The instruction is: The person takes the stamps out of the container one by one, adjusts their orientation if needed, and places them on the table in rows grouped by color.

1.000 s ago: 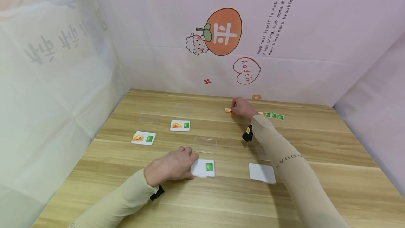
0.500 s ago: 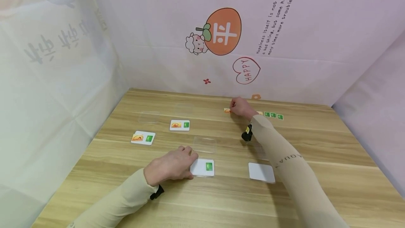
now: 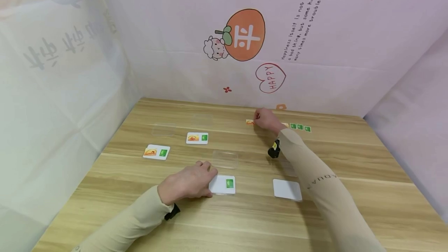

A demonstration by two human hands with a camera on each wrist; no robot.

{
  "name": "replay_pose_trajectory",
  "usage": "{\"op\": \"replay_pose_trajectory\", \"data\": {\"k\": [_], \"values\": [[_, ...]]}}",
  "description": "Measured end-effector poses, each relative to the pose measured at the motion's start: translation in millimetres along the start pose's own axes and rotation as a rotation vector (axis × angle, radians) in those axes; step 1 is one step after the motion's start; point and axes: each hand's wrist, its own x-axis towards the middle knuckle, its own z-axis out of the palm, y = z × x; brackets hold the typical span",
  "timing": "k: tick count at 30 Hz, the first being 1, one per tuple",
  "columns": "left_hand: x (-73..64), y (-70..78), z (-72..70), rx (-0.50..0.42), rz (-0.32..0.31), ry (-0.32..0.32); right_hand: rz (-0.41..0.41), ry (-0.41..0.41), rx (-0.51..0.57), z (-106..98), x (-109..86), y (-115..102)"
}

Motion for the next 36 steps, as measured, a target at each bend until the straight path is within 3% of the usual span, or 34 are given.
{"op": "replay_pose_trajectory", "data": {"k": [25, 36], "values": [[0.1, 0.5, -0.3, -0.013, 0.011, 0.009, -0.027, 0.04, 0.004, -4.9, -29.0, -12.0], [0.0, 0.8, -0.6, -0.007, 0.003, 0.002, -0.117, 0.07, 0.02, -3.7, -43.6, -19.4]]}}
